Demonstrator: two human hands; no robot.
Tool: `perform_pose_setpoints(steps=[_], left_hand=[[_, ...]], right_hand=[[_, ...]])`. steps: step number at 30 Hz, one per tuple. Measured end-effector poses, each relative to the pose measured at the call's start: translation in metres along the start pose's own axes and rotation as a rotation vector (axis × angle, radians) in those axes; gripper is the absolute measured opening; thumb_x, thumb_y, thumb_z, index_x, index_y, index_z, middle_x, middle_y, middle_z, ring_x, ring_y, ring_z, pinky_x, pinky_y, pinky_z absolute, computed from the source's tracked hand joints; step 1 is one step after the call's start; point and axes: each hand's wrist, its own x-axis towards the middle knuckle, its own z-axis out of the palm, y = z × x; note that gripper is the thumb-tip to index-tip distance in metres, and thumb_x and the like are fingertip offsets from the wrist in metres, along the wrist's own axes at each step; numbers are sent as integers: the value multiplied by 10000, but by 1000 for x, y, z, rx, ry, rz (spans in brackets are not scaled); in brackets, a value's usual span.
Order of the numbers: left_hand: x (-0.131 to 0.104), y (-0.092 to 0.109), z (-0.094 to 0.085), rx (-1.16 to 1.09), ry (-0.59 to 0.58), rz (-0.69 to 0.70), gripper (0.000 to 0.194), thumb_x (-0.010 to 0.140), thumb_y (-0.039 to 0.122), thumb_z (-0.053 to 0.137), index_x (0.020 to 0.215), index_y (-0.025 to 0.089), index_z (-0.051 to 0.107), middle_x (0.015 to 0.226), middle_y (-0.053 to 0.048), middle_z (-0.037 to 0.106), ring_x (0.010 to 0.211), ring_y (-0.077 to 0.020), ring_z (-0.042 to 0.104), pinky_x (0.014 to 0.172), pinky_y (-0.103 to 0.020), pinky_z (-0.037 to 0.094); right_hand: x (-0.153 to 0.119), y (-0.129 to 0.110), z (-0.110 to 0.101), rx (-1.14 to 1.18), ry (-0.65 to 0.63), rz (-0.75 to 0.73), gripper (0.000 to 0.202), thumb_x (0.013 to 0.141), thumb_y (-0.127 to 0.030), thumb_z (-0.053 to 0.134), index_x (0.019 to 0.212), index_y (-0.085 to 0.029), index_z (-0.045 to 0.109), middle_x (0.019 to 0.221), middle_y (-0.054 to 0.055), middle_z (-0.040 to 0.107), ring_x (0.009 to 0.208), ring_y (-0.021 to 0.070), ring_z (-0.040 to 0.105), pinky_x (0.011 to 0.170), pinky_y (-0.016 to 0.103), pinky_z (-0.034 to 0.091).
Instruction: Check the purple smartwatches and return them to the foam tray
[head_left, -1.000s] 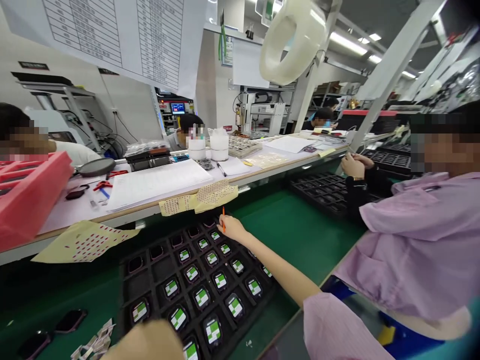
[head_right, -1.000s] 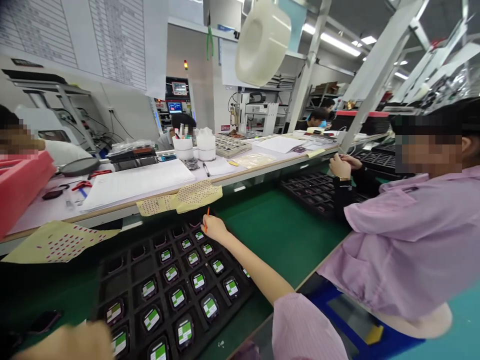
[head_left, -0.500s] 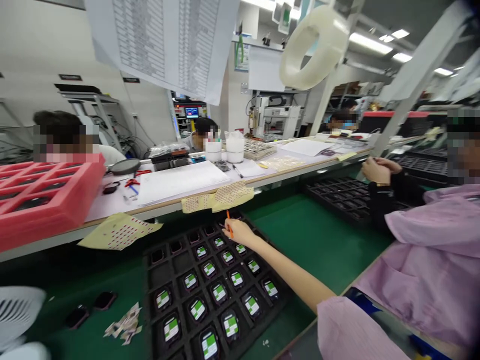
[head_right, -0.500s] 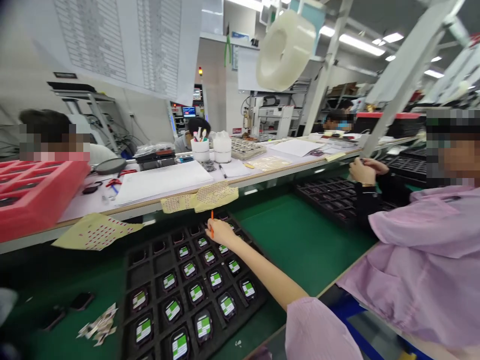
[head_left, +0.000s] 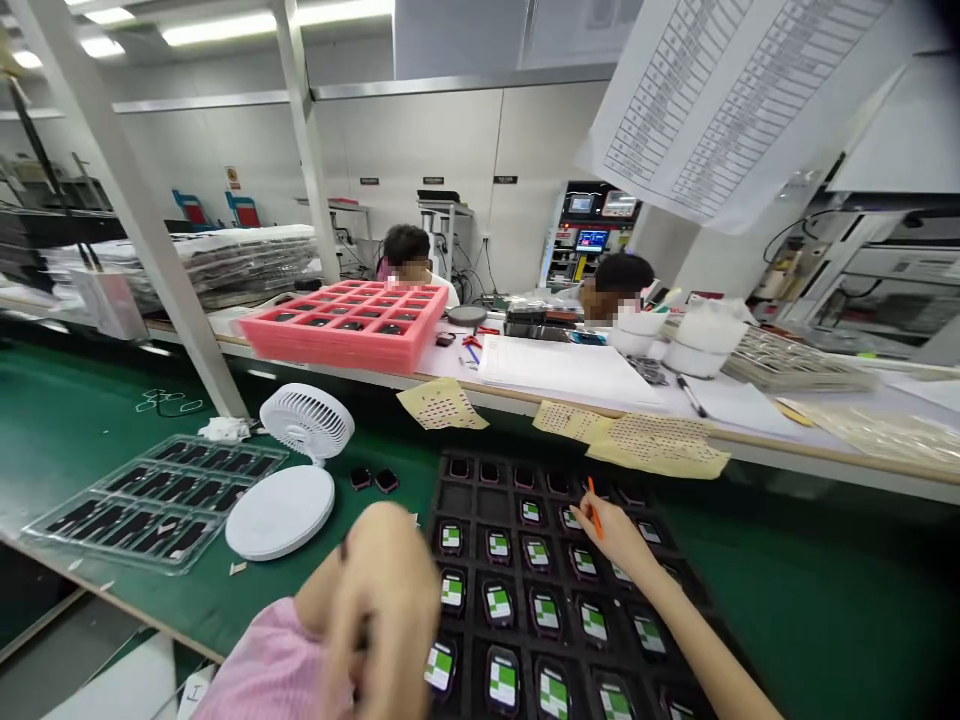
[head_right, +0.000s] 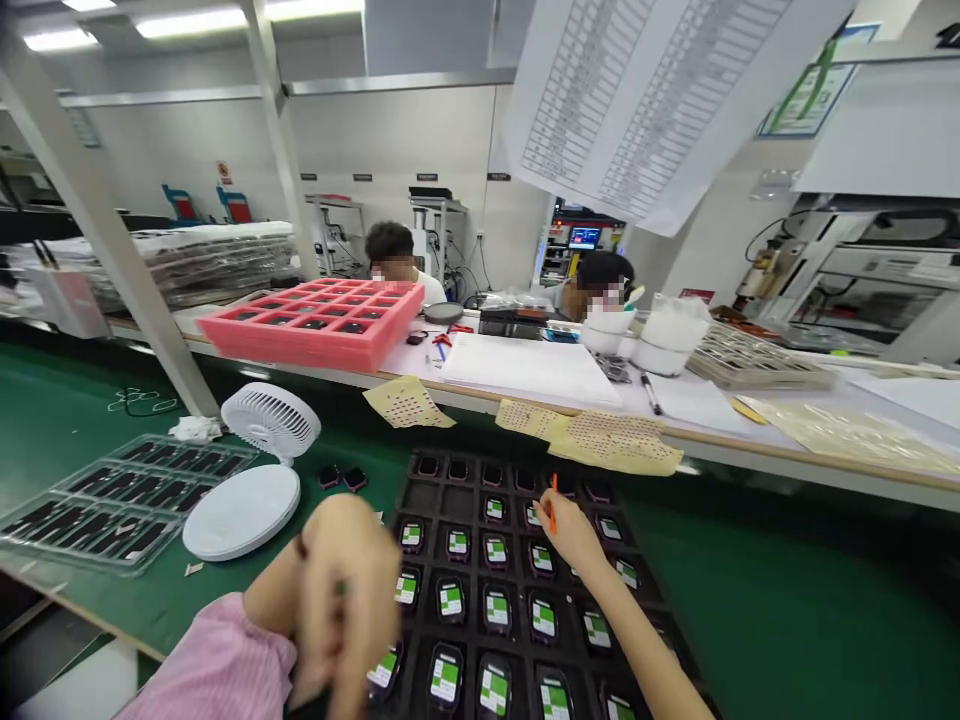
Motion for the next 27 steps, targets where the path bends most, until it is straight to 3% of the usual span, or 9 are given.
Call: perform_pose_setpoints(steps=[2, 3, 5, 8, 10, 13, 17, 22, 27], left_hand=[[52, -41, 7, 18, -252, -6, 365, 613, 549, 768, 903, 331, 724, 789, -33, 698, 708, -198, 672, 498, -228, 525], [76, -61, 17, 36, -444, -14, 317, 649, 508, 752, 894, 308, 731, 768, -18, 699, 670, -182, 666, 519, -226, 529], [113, -98, 44, 195, -392, -194, 187, 829, 320, 565, 912, 255, 720, 836, -7, 702, 725, -148, 662, 655, -217, 533], [134, -134, 81, 315, -360, -312, 310, 757, 152, 564, 1048, 173, 668, 1049, -83, 653, 850, -194, 652, 772, -280, 518], [136, -148, 92, 372, -376, -357, 383, 706, 131, 597, 1086, 151, 642, 1118, -118, 609, 935, -240, 636, 820, -326, 506], [140, -159, 93, 433, -410, -404, 426, 625, 170, 690, 1048, 156, 644, 1133, -124, 579, 1063, -310, 580, 873, -374, 486], [147, -165, 96, 455, -416, -439, 446, 528, 200, 777, 954, 188, 647, 1085, -89, 576, 1076, -315, 557, 883, -371, 480], [140, -166, 104, 388, -287, -443, 412, 530, 173, 790, 897, 184, 604, 1091, -90, 556, 1132, -319, 497, 928, -399, 453], [131, -164, 92, 174, -134, -451, 418, 557, 124, 763, 903, 181, 536, 1069, -74, 575, 1063, -285, 558, 874, -410, 495]], right_hand=[[2, 1, 5, -1, 5, 36, 170, 849, -266, 436, 682, -238, 444, 644, 46, 610, 594, 211, 605, 575, 285, 400], [4, 2, 6, 0, 5, 63, 140, 847, -242, 442, 712, -229, 477, 684, 59, 627, 639, 218, 620, 591, 284, 399], [8, 3, 9, 3, -6, 124, 107, 831, -192, 466, 739, -209, 517, 716, 73, 638, 683, 223, 629, 609, 280, 389], [17, 3, 12, 30, -44, 196, 105, 785, -113, 511, 721, -190, 544, 726, 75, 644, 695, 205, 626, 627, 264, 376], [21, 2, 13, 66, -71, 224, 117, 761, -77, 527, 727, -184, 561, 725, 65, 648, 699, 189, 623, 643, 253, 376], [25, 2, 15, 141, -102, 256, 112, 781, -93, 512, 791, -175, 588, 702, 47, 642, 667, 173, 610, 636, 247, 384], [24, 2, 16, 263, -121, 287, 131, 828, -173, 479, 827, -172, 610, 693, 39, 646, 635, 170, 603, 612, 249, 408], [23, -4, 18, 439, -92, 299, 126, 793, -170, 510, 752, -191, 628, 792, 58, 687, 796, 200, 633, 704, 275, 445], [21, -10, 4, 694, -103, 359, 218, 850, -310, 452, 885, -179, 623, 622, 30, 629, 543, 186, 633, 505, 278, 467]])
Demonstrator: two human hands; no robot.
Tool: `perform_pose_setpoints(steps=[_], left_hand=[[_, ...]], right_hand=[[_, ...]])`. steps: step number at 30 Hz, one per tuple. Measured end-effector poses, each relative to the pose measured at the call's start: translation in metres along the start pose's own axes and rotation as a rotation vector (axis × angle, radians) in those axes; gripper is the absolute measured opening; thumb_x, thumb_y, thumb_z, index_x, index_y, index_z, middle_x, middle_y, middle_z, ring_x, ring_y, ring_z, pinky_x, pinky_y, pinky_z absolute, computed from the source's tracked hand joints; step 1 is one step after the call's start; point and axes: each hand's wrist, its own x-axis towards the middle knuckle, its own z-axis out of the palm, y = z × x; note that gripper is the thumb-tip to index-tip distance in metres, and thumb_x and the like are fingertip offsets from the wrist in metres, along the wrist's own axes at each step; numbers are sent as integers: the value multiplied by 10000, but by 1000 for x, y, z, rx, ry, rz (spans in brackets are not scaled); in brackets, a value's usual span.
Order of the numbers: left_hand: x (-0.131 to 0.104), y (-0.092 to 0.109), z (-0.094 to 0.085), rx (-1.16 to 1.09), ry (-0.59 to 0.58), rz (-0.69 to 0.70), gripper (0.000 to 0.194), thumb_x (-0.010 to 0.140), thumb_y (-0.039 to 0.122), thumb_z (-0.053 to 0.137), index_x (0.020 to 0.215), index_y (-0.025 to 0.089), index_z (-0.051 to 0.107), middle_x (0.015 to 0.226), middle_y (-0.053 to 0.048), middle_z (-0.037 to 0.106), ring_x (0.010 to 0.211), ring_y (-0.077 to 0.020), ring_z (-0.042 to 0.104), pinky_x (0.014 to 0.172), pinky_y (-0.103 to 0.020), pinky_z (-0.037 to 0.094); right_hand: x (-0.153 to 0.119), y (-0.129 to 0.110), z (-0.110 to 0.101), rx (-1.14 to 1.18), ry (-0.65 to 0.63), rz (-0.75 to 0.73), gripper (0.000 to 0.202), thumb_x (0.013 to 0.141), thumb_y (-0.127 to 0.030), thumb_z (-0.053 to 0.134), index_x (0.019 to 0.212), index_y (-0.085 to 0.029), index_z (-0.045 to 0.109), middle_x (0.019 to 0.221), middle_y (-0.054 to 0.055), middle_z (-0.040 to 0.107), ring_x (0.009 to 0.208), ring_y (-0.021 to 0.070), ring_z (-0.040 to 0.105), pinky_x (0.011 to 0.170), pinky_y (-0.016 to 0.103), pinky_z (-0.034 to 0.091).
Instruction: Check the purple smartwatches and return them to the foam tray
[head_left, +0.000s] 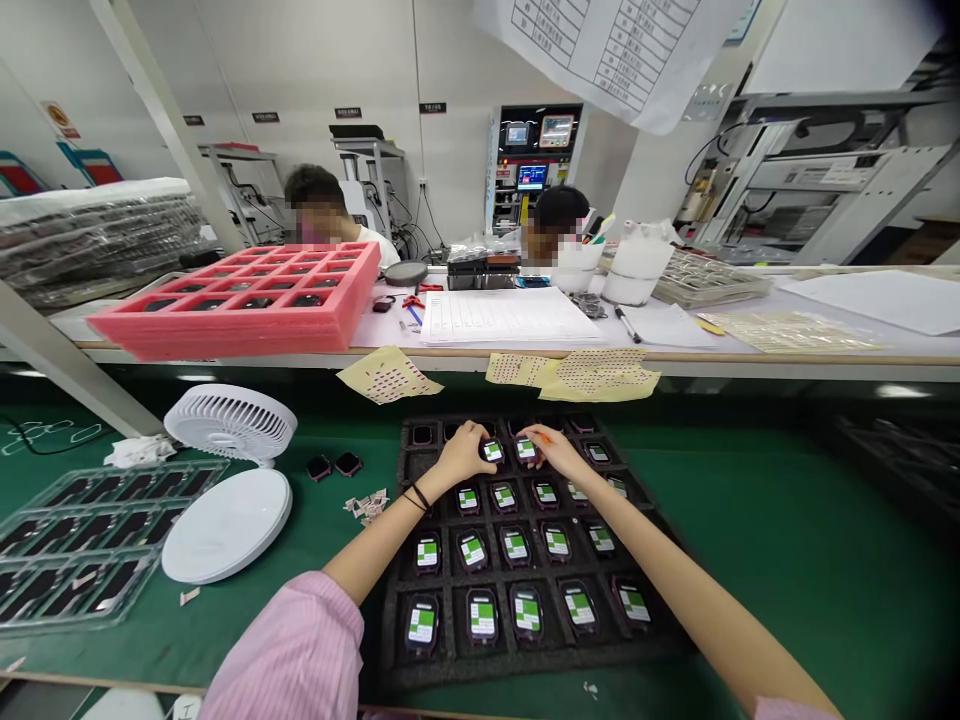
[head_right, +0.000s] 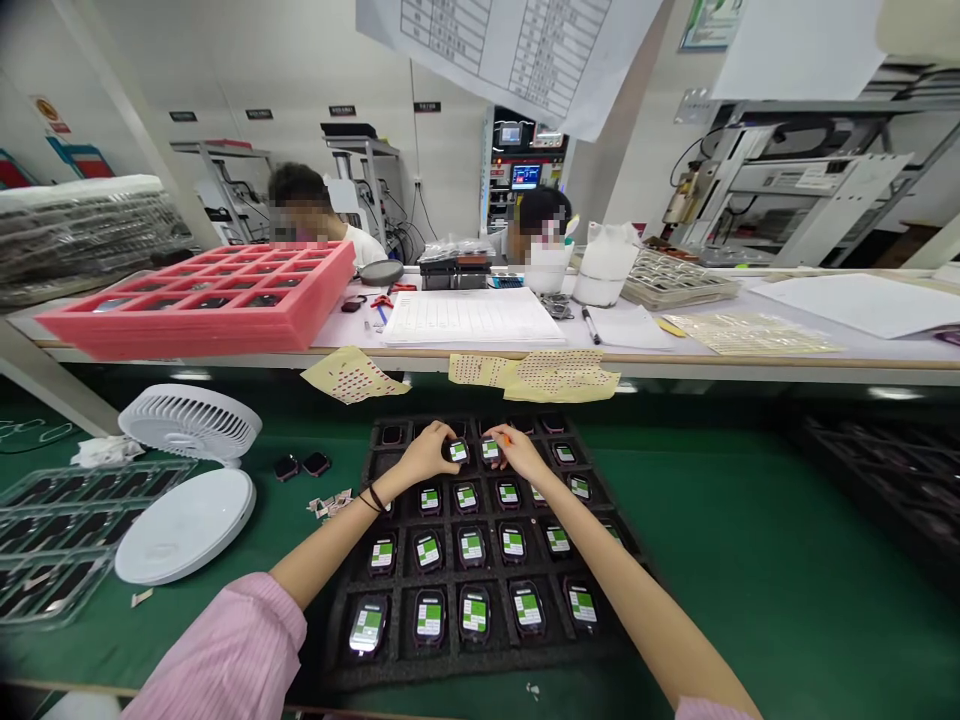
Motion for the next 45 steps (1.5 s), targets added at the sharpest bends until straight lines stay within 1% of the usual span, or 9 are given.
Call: perform_pose_setpoints(steps=[5, 9, 12, 15, 18, 22, 26, 37, 45], left_hand=[[-7, 12, -19, -319, -23, 4, 442, 715, 99, 651, 1089, 167, 425, 882, -37, 649, 722, -162, 669, 565, -261, 537], [-22, 31, -33, -617, -28, 19, 466, 778, 200, 639, 1185, 184, 412, 973, -71, 643, 783, -156, 678, 525, -196, 496], [-34, 41, -40, -830, -58, 23, 437, 799, 297, 631, 1190, 195, 465, 991, -71, 628, 773, -148, 669, 505, -182, 476], [-39, 46, -41, -841, -57, 47, 441, 773, 302, 656, 1164, 187, 488, 977, -59, 623, 715, -137, 661, 465, -172, 460], [-41, 48, -40, -812, -45, 38, 376, 798, 335, 627, 1121, 176, 518, 919, -46, 636, 636, -117, 647, 424, -157, 419], [-46, 54, -41, -798, -34, -9, 324, 873, 421, 507, 1070, 170, 561, 783, -17, 629, 569, -108, 624, 410, -165, 405], [-49, 57, -43, -792, -55, 13, 353, 844, 428, 558, 1089, 175, 546, 835, -20, 624, 578, -107, 629, 420, -168, 404], [-50, 57, -45, -754, -12, 33, 378, 785, 407, 652, 1044, 162, 527, 890, -32, 622, 563, -68, 571, 433, -158, 358], [-50, 59, -46, -786, -28, 48, 381, 858, 449, 531, 1110, 164, 520, 845, -25, 602, 608, -112, 626, 425, -173, 377]], right_hand=[[-18, -28, -17, 234, -26, -12, 373, 853, -398, 497, 1140, -165, 546, 683, 48, 637, 610, 206, 681, 483, 279, 489], [-32, -51, -19, 423, -83, -58, 432, 738, -331, 678, 1136, -210, 561, 888, 52, 639, 666, 181, 682, 473, 250, 480], [-38, -58, -15, 470, -80, -81, 408, 712, -323, 707, 1085, -210, 586, 861, 25, 623, 596, 150, 658, 426, 225, 441], [-43, -57, -13, 443, -12, -72, 344, 751, -395, 665, 1018, -187, 605, 684, -9, 588, 474, 129, 604, 357, 207, 364], [-47, -53, -13, 443, -26, -46, 351, 803, -435, 610, 1042, -178, 603, 618, -5, 584, 479, 141, 601, 355, 206, 357], [-52, -51, -16, 457, -83, -77, 382, 808, -410, 627, 1123, -199, 585, 730, 20, 609, 560, 158, 638, 382, 210, 386], [-52, -51, -15, 449, -95, -105, 397, 776, -398, 664, 1124, -225, 585, 837, 32, 593, 568, 152, 639, 378, 213, 391], [-56, -53, -12, 415, -102, -128, 353, 831, -405, 604, 1129, -219, 570, 844, 24, 569, 575, 152, 657, 380, 204, 387], [-58, -54, -9, 384, -67, -135, 374, 788, -414, 653, 1092, -208, 581, 750, -9, 561, 489, 123, 613, 358, 204, 361]])
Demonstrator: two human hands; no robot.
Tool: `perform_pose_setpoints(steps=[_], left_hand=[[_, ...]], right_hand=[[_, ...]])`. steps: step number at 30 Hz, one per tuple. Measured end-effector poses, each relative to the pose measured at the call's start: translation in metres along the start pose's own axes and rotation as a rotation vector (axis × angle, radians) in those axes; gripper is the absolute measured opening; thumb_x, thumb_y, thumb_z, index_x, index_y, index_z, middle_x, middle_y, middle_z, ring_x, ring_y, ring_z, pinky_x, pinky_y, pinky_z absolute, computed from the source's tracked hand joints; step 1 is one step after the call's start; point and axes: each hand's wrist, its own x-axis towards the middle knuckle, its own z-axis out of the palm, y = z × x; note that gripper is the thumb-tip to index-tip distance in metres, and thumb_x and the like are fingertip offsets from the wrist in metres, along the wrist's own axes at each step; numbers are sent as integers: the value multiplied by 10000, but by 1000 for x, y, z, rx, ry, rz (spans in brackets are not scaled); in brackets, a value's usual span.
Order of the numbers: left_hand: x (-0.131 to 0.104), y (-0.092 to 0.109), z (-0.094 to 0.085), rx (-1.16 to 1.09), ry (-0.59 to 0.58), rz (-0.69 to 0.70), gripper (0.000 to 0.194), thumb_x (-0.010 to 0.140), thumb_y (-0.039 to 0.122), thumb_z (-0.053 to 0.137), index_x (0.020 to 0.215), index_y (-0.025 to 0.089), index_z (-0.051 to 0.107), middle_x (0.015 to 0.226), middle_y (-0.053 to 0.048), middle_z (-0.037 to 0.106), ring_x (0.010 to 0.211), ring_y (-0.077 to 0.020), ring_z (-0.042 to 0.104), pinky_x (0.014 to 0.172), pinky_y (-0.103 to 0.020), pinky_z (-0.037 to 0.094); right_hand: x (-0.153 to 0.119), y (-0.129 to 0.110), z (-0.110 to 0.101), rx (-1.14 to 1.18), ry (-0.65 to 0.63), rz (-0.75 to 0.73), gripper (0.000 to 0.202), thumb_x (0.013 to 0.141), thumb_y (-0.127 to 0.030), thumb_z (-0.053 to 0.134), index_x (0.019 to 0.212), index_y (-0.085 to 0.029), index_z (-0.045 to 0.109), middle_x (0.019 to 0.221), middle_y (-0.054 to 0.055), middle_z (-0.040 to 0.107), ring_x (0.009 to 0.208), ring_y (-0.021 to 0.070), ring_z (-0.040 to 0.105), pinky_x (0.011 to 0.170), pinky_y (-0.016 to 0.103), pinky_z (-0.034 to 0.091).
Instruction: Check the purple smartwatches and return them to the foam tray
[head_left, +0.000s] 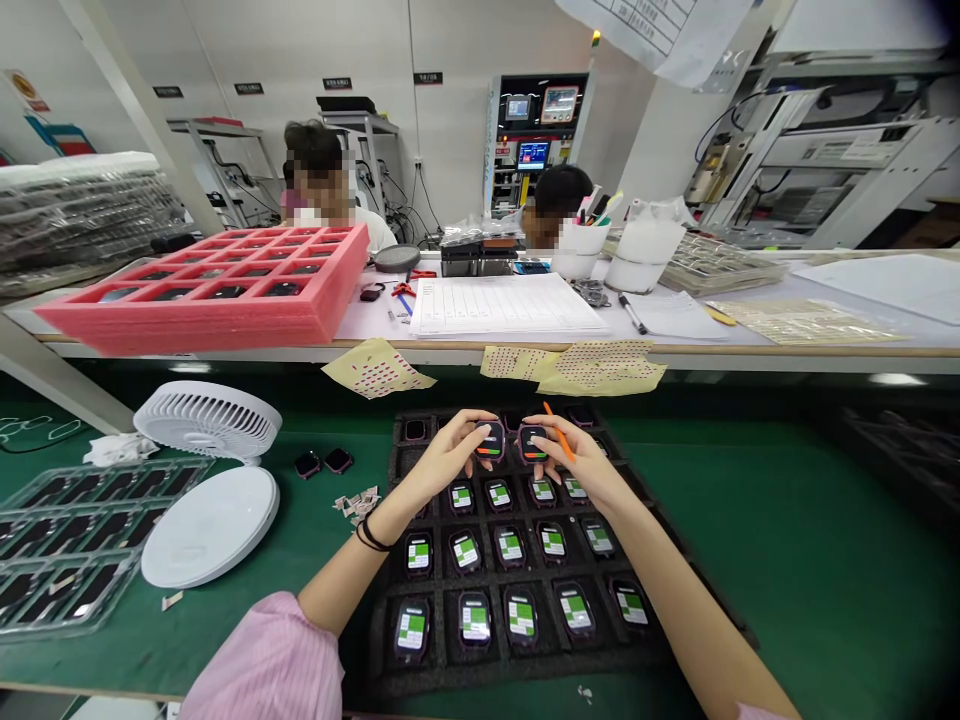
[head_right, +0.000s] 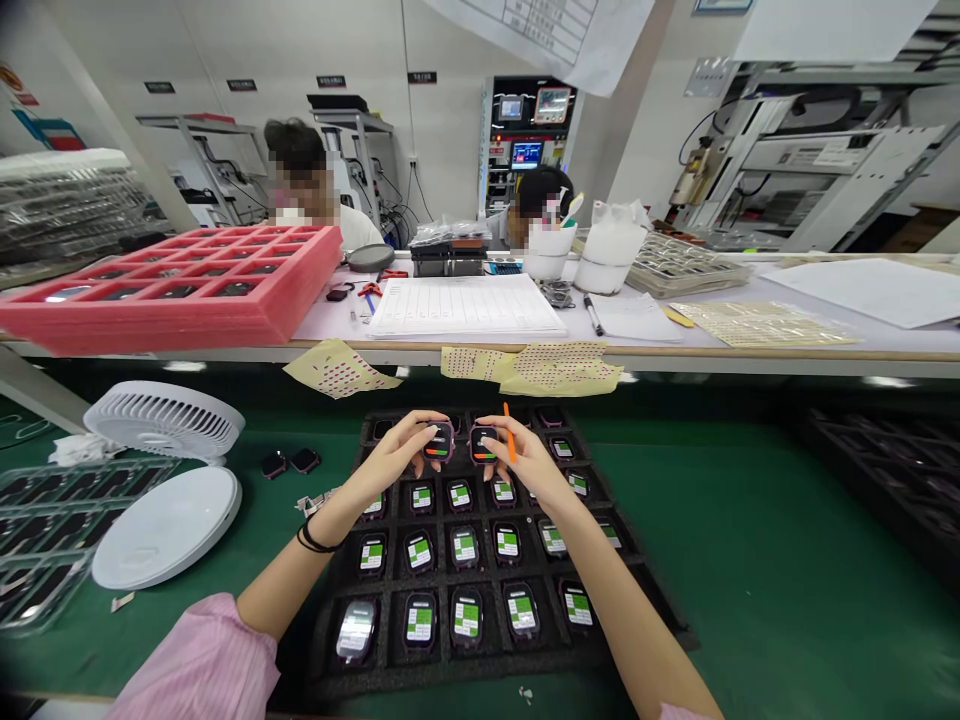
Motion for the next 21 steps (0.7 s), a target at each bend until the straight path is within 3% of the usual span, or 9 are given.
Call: perform_pose_setpoints(steps=[7, 12, 18, 21], left_hand=[[-3, 1, 0, 11, -9, 15, 340, 850, 381, 568, 1112, 173, 506, 915, -36, 600, 640, -108, 627, 439, -168, 383], [-2, 2, -1, -40, -15, -4, 373, 871, 430, 524, 1144, 175, 526, 879, -33, 594, 640, -122, 630, 444, -185, 397], [-6, 6, -7, -334, -227, -47, 649, 701, 221, 758, 1295, 219, 496, 1027, -77, 623, 780, -131, 603, 574, -203, 421], [-7, 6, -8, -414, -264, -43, 663, 688, 204, 767, 1299, 230, 510, 1035, -85, 633, 746, -119, 586, 589, -215, 409]], right_hand=[[-3, -5, 1, 15, 9, -1, 370, 828, -453, 594, 1089, -192, 588, 720, 9, 597, 499, 143, 621, 375, 223, 382], [-5, -8, 3, 37, 9, 5, 353, 828, -442, 593, 1078, -193, 595, 751, 22, 610, 499, 144, 622, 377, 223, 377], [-7, -13, 3, 131, -12, 36, 328, 839, -391, 594, 1094, -186, 589, 691, 10, 607, 509, 148, 619, 382, 216, 362], [-6, -13, 2, 161, -20, 35, 333, 837, -385, 596, 1100, -182, 581, 708, 18, 622, 498, 145, 612, 373, 218, 357]])
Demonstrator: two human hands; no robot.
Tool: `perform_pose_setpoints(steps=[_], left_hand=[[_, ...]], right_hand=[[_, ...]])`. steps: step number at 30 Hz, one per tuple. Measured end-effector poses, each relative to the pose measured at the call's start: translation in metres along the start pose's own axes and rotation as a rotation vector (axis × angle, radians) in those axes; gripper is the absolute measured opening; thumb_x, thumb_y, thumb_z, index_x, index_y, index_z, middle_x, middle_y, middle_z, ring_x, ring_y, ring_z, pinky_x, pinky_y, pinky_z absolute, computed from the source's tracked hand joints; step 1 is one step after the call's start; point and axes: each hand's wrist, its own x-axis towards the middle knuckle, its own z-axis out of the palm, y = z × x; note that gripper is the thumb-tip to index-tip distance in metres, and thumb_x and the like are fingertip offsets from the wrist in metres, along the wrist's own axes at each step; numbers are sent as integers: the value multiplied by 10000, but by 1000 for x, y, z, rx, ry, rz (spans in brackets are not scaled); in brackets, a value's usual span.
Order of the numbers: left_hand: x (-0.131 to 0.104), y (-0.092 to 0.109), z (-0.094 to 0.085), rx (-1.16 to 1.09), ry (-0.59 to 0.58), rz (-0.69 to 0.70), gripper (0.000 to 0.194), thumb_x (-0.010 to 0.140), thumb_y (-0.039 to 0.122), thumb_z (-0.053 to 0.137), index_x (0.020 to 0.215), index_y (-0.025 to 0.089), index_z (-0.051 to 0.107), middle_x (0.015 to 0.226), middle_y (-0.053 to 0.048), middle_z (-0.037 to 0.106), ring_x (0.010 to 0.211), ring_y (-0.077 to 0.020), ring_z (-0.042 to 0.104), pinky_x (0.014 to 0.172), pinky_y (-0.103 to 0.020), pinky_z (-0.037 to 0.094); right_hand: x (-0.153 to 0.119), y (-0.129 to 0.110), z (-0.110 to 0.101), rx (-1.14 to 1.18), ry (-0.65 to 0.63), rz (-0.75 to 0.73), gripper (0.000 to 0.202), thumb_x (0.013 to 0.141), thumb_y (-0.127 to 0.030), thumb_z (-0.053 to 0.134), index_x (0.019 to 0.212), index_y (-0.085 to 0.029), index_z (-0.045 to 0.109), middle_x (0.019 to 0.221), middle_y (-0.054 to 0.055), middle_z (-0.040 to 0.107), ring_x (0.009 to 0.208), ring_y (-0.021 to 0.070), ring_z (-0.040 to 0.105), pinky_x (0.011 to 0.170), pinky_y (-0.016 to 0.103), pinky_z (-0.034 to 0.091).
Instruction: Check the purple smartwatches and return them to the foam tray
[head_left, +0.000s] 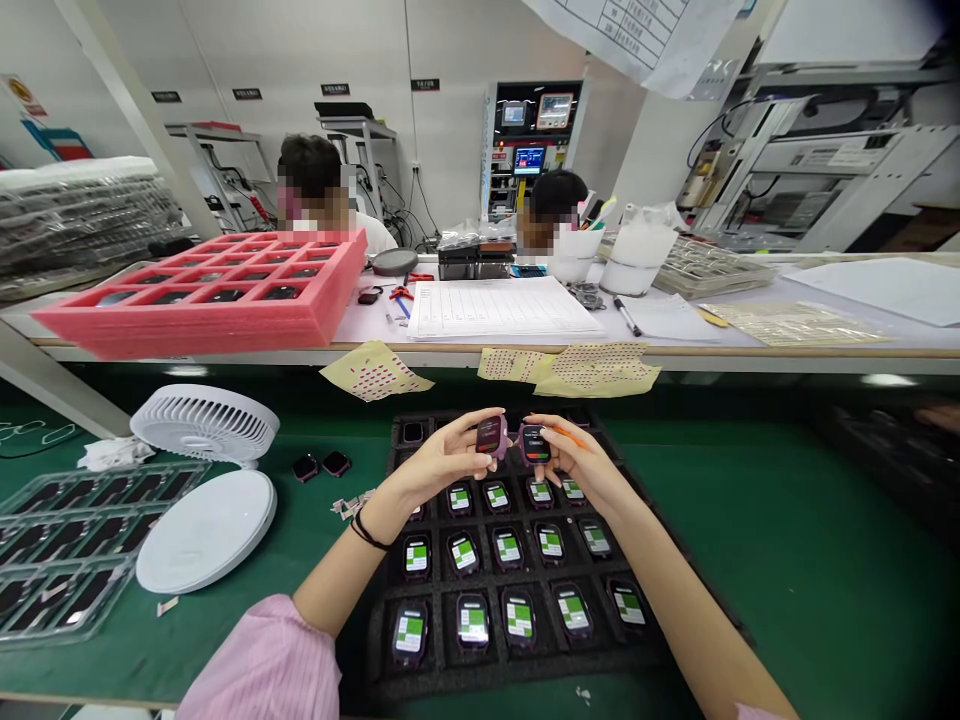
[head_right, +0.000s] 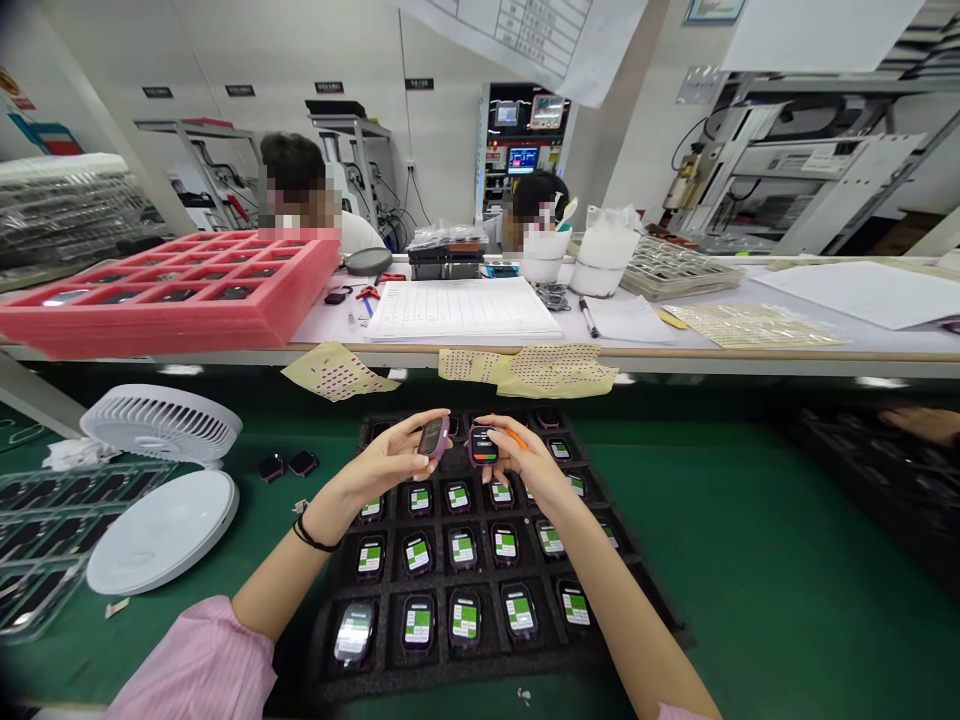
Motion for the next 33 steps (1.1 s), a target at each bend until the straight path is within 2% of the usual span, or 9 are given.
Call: perform_pose_setpoints(steps=[6, 10, 13, 18, 20, 24, 27, 31, 33], left_hand=[[2, -4, 0, 335, 133, 74, 615, 739, 233, 725, 1299, 242, 470, 1216, -86, 574, 983, -183, 598, 772, -272, 476], [3, -8, 0, 513, 198, 98, 544, 815, 285, 644, 1310, 206, 433, 1134, -86, 591, 906, -168, 621, 775, -289, 491], [4, -9, 1, 520, 225, 113, 478, 840, 317, 610, 1274, 192, 453, 1042, -66, 603, 801, -142, 630, 733, -281, 505], [5, -11, 2, 486, 249, 177, 442, 804, 328, 654, 1187, 172, 501, 1023, -56, 607, 813, -132, 606, 769, -279, 517], [5, -11, 2, 487, 255, 174, 429, 813, 332, 643, 1184, 171, 503, 1033, -60, 606, 806, -128, 605, 728, -257, 514], [5, -10, 1, 505, 257, 132, 380, 882, 376, 533, 1206, 181, 497, 1046, -63, 599, 718, -109, 617, 550, -197, 448], [5, -10, 0, 515, 264, 133, 367, 900, 390, 494, 1202, 183, 505, 1034, -59, 601, 679, -100, 617, 532, -195, 432], [6, -11, -1, 513, 259, 147, 382, 874, 395, 537, 1192, 186, 510, 1052, -64, 597, 707, -114, 623, 523, -193, 431], [6, -11, -1, 517, 262, 153, 383, 866, 391, 550, 1185, 182, 516, 1041, -64, 601, 704, -113, 619, 523, -194, 432]], right_hand=[[1, 3, -1, -82, 4, -24, 361, 830, -427, 600, 1106, -196, 575, 835, 45, 634, 535, 146, 633, 379, 226, 398], [1, 5, -1, -137, -35, -37, 401, 810, -403, 634, 1157, -221, 545, 930, 59, 627, 580, 144, 648, 388, 216, 417], [1, 7, -1, -160, -76, -47, 433, 792, -383, 654, 1181, -240, 525, 1019, 77, 614, 620, 151, 663, 393, 212, 429], [2, 9, -1, -171, -104, -58, 447, 795, -377, 648, 1197, -244, 506, 1089, 98, 596, 645, 156, 674, 392, 209, 432], [2, 9, -1, -177, -110, -57, 461, 790, -375, 656, 1203, -243, 500, 1098, 103, 596, 658, 163, 677, 391, 209, 430], [0, 7, -1, -200, -110, -51, 465, 794, -367, 662, 1212, -244, 498, 1058, 95, 613, 651, 154, 667, 407, 214, 442], [0, 8, 0, -193, -103, -55, 460, 791, -366, 665, 1205, -243, 504, 1040, 86, 615, 647, 149, 664, 406, 208, 437], [0, 8, 0, -191, -75, -43, 449, 792, -419, 648, 1185, -237, 526, 1108, 101, 603, 612, 140, 659, 394, 219, 440], [1, 6, 1, -193, -55, -31, 437, 795, -438, 637, 1167, -229, 543, 1079, 93, 613, 569, 125, 645, 391, 222, 438]])
